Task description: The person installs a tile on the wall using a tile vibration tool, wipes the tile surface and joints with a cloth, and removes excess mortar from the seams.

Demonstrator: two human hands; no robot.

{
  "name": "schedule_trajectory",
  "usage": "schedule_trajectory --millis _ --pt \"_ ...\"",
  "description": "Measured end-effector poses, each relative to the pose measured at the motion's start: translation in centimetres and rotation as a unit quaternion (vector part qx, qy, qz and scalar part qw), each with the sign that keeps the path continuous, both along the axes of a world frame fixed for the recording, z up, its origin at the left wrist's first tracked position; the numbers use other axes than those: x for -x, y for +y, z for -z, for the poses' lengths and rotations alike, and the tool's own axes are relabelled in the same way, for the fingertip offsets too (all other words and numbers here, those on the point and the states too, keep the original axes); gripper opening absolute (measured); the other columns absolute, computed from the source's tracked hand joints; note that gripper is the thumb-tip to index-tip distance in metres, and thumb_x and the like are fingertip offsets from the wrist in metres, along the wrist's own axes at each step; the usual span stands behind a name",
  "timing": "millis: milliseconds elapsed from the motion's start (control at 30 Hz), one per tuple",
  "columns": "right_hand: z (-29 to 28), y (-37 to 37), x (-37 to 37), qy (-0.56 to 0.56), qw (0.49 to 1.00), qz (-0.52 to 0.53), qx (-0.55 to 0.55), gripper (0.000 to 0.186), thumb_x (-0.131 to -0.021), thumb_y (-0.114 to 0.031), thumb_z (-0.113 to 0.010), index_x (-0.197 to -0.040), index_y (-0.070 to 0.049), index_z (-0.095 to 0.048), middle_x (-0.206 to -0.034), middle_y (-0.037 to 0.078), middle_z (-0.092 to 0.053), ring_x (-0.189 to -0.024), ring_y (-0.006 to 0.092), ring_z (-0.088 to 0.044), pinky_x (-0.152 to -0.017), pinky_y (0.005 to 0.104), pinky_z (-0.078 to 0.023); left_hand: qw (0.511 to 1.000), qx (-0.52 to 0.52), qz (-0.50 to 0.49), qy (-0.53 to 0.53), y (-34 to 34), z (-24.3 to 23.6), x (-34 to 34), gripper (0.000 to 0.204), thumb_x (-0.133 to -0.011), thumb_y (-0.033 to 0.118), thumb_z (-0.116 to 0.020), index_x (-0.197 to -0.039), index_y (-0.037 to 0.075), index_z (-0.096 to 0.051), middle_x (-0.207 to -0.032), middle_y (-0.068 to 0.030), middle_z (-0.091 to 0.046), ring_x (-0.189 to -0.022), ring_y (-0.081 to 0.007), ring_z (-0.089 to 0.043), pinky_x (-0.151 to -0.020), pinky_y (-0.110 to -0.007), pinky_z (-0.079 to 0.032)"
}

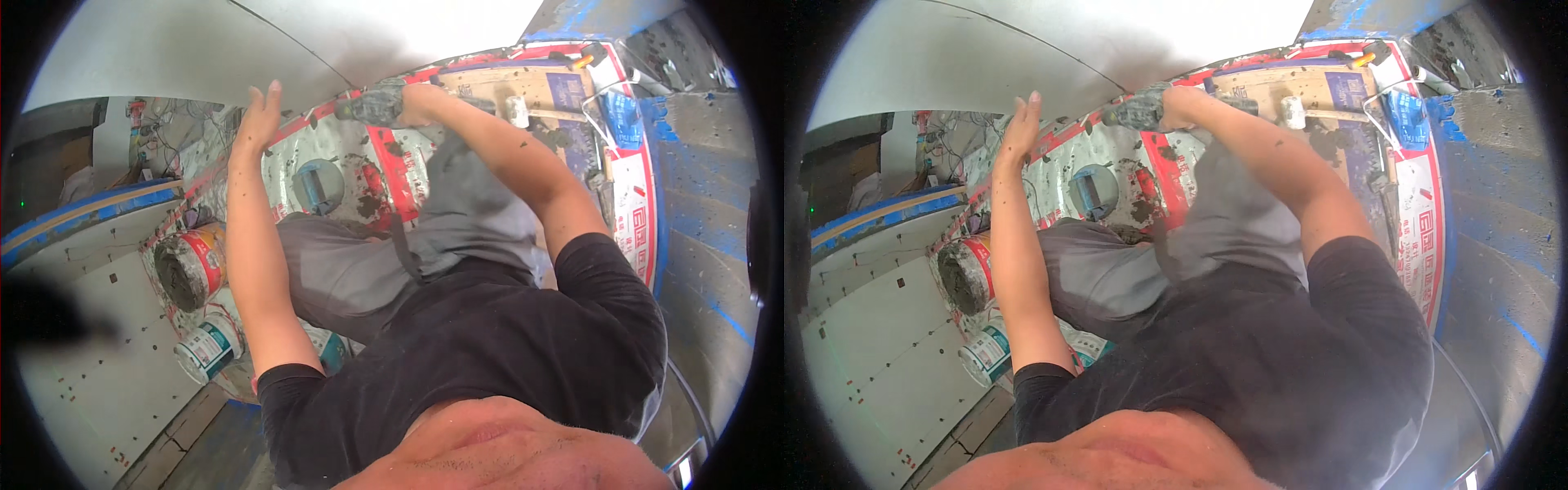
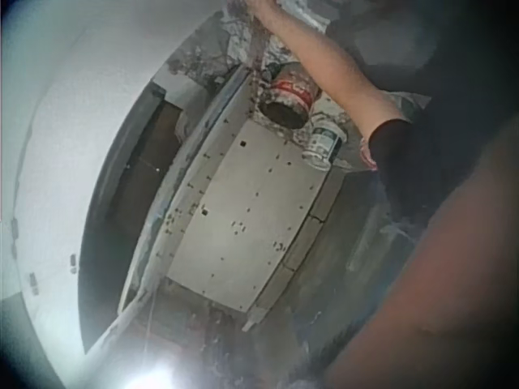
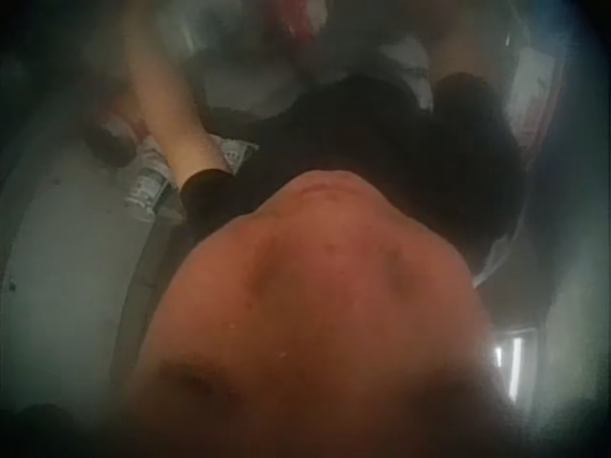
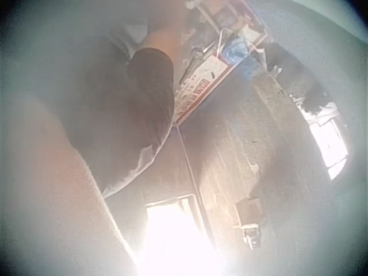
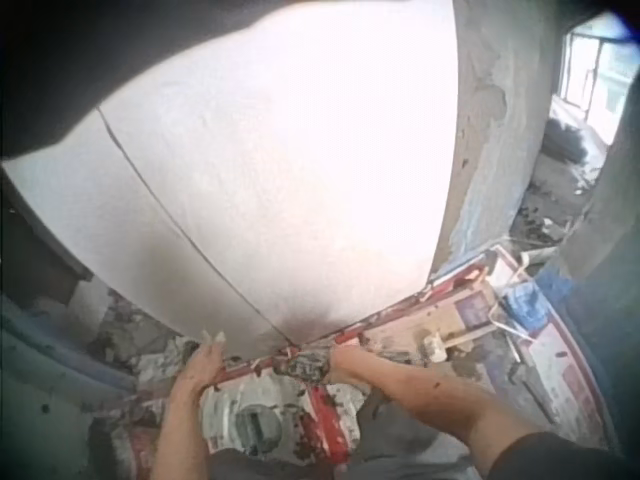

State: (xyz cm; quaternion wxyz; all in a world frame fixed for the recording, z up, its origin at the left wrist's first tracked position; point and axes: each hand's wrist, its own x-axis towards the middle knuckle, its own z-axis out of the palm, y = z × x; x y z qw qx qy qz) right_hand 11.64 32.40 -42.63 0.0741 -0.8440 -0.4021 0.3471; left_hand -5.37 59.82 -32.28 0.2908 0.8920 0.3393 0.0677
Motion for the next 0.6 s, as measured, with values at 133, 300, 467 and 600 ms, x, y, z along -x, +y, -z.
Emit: schedule_trajectory --millis 133,300,467,600 --pt "6.6 3.2 2.8 0.034 0.985 0.117 -0.123 0.052 -0.074 -0.043 -0.070 -0.092 0.006 -0.074 -0.088 0.025 -0.073 -0.082 0.0373 -0.073 -0.081 0.0442 -0.058 0.999 -0.028 0.037 0.014 0.8 -0.3 -2.8 0.098 -0.089 0.057 -0.067 -0.149 -0.014 -0.036 -0.149 -0.0369 -0.044 -0.144 -0.0435 -0.041 -0.121 -0.042 -0.029" --pt "15.7 3.8 10.2 0.344 0.787 0.438 -0.267 0.030 -0.078 -0.023 -0.075 -0.095 0.000 -0.070 -0.075 0.009 -0.067 -0.064 0.0200 -0.066 -0.057 0.0358 -0.050 0.958 -0.204 -0.062 -0.191 3.0 0.9 -6.6 0.099 -0.090 0.043 -0.070 -0.153 -0.014 -0.020 -0.161 -0.0379 -0.017 -0.149 -0.0545 -0.017 -0.120 -0.062 -0.018" --pt "13.5 7.8 13.5 0.437 0.563 0.634 -0.301 0.017 -0.083 -0.018 -0.073 -0.091 -0.003 -0.067 -0.070 0.006 -0.061 -0.058 0.0220 -0.060 -0.053 0.0387 -0.049 0.736 -0.567 0.127 -0.348 13.2 -8.6 -9.3 0.102 -0.094 0.044 -0.059 -0.161 -0.004 0.001 -0.165 -0.0343 0.006 -0.151 -0.0574 0.004 -0.116 -0.071 0.001" --pt "14.5 9.3 11.0 0.461 0.371 0.727 -0.349 0.016 -0.085 -0.016 -0.070 -0.087 -0.001 -0.065 -0.073 0.010 -0.061 -0.060 0.0249 -0.061 -0.053 0.0413 -0.049 0.653 -0.686 0.127 -0.297 17.2 -13.1 -10.3 0.097 -0.098 0.053 -0.049 -0.162 -0.002 -0.002 -0.166 -0.0339 0.007 -0.152 -0.0567 0.006 -0.115 -0.072 0.001"
